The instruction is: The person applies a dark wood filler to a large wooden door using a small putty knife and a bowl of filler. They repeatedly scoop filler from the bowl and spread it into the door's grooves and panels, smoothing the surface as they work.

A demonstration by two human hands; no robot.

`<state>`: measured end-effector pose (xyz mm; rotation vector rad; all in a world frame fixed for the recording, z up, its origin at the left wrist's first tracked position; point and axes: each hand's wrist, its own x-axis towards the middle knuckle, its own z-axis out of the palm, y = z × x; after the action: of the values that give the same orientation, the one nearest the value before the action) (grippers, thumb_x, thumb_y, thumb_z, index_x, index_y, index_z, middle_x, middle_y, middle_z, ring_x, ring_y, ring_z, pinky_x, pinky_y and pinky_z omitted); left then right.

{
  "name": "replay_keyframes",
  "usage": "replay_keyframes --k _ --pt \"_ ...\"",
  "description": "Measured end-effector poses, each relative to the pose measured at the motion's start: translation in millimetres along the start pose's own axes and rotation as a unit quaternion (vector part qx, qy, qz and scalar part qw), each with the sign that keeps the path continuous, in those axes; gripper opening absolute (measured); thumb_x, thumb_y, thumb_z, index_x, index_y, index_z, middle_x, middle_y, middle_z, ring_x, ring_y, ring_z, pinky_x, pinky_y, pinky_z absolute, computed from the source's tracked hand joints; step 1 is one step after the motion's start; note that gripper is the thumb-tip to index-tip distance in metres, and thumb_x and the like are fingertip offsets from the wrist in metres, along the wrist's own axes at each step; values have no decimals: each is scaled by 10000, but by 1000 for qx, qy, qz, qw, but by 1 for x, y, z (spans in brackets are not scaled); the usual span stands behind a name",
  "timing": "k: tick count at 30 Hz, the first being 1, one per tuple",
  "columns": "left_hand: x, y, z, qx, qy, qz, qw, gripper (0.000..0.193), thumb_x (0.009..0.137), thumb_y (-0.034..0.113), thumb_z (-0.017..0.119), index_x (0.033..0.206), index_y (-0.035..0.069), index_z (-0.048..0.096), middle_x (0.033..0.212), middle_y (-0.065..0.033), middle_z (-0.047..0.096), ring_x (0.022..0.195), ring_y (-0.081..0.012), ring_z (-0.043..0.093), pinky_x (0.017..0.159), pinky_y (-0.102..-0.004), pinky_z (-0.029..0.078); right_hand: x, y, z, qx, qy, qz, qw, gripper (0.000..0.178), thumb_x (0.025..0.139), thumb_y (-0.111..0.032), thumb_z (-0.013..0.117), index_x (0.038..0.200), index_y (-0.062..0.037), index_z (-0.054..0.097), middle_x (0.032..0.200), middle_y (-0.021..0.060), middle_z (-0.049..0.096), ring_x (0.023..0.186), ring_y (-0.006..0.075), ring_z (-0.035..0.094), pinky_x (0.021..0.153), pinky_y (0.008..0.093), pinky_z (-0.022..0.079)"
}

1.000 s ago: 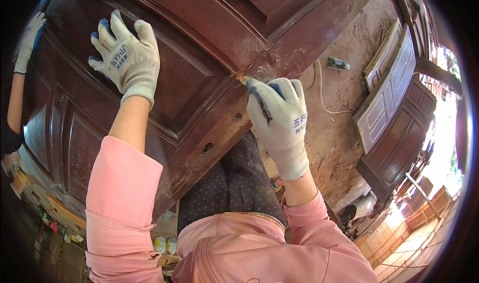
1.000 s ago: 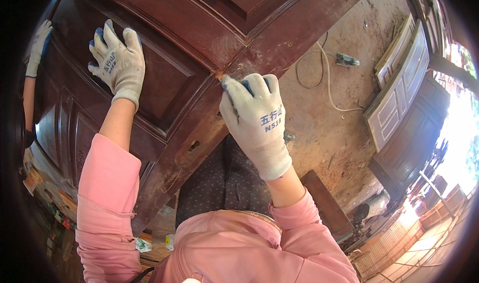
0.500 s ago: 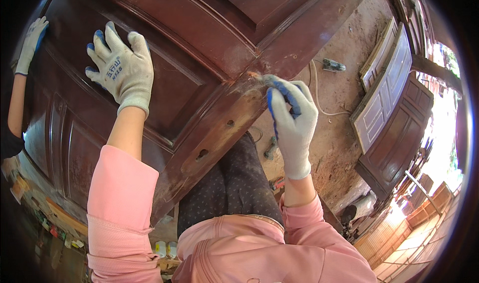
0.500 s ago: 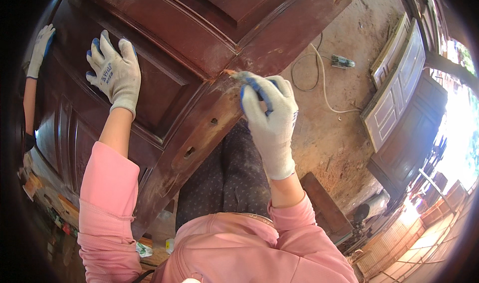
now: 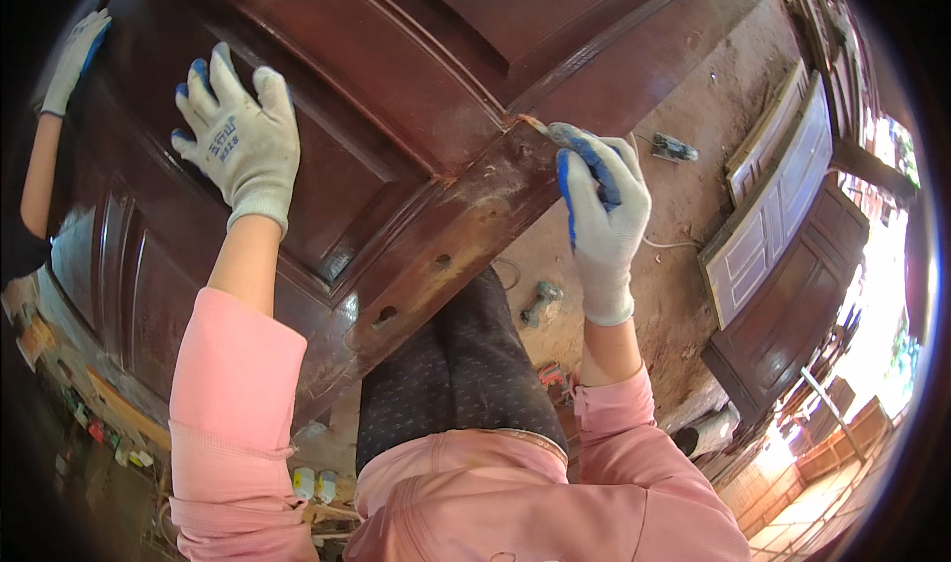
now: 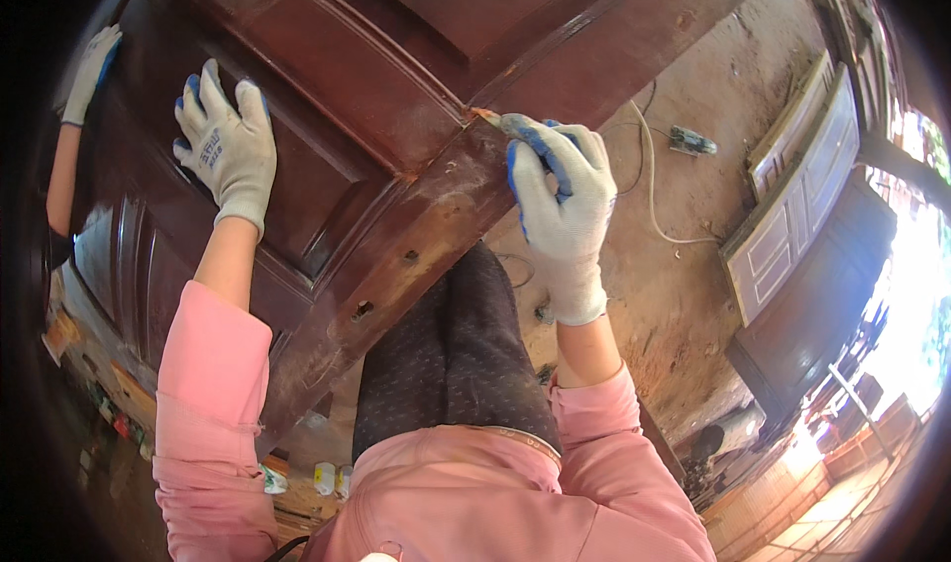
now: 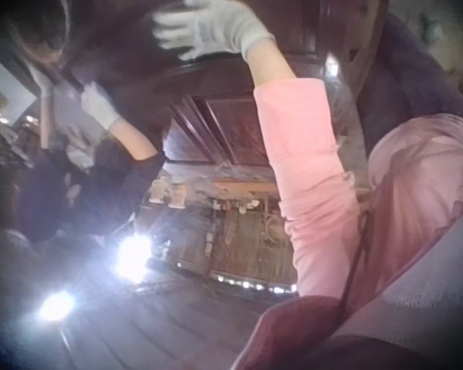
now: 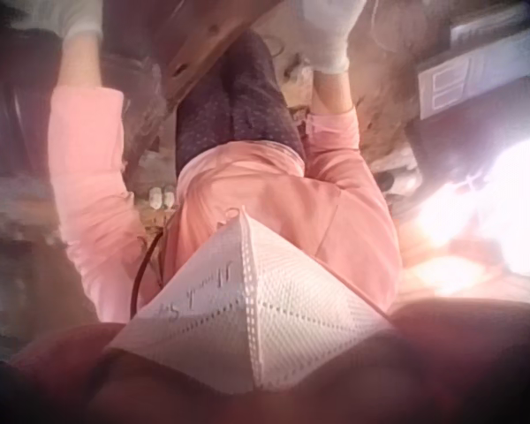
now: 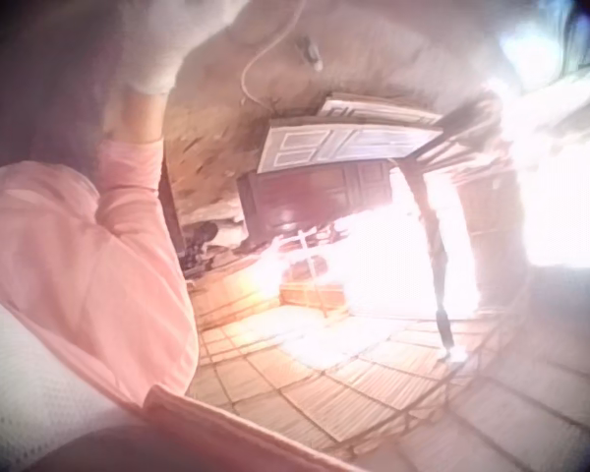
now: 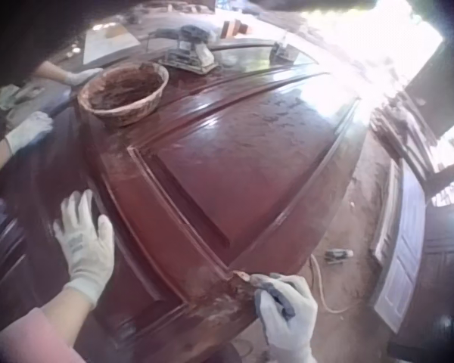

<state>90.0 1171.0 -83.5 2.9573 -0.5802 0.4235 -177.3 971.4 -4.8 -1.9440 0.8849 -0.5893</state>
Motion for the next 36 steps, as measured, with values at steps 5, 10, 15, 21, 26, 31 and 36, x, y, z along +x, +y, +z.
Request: replay_keyframes --k 5,10,15,21,26,31,36 --pt "-1 1 -1 9 6 -2 1000 635 1049 514 444 1573 157 456 1641 -187 416 1547 -423 335 1165 -742 283 8 -5 -4 119 -63 39 990 235 988 37 635 1185 74 757 1095 75 686 903 92 599 775 226 489" --pt "0 -1 -6 42 -7 14 999 605 1095 479 436 1599 144 442 1633 -169 448 1538 -353 370 1208 -662 296 7 4 16 164 -70 -7 984 228 1020 19 575 1158 102 736 1163 128 712 984 148 636 871 276 520" --pt "-30 -71 -23 -529 -64 -30 845 535 1153 356 371 1583 52 465 1602 -156 507 1491 -312 461 1261 -508 326 8 29 17 215 -73 -25 973 255 1026 -6 556 1179 114 722 1167 136 708 1035 171 646 926 290 520" --pt "-173 -70 -109 -588 17 -117 800 733 1131 525 360 1470 -101 532 1516 -218 588 1452 -316 526 1275 -442 324 3 16 12 163 -155 -50 973 240 991 55 574 1166 102 731 1158 135 711 1023 165 644 929 289 521" --pt "-233 -82 -110 -547 18 -190 815 630 1162 416 308 1463 -71 571 1478 -209 624 1410 -319 572 1233 -437 382 -46 -25 43 -4 -287 -194 938 268 924 86 613 1143 51 765 1112 125 721 1062 237 657 1064 368 478" --pt "-230 -70 -107 -569 48 -167 804 537 1162 339 369 1457 -55 583 1448 -193 651 1360 -295 618 1179 -407 442 -65 -30 76 -20 -333 -307 892 320 816 26 750 1122 -46 806 969 79 699 994 292 630 1063 459 479" --pt "-239 -78 -99 -551 61 -161 817 512 1159 345 386 1433 -24 613 1400 -172 690 1299 -295 661 1130 -398 485 -59 -26 87 -69 -358 -401 841 329 796 -69 812 1122 -110 813 987 45 675 1006 290 600 998 465 473"
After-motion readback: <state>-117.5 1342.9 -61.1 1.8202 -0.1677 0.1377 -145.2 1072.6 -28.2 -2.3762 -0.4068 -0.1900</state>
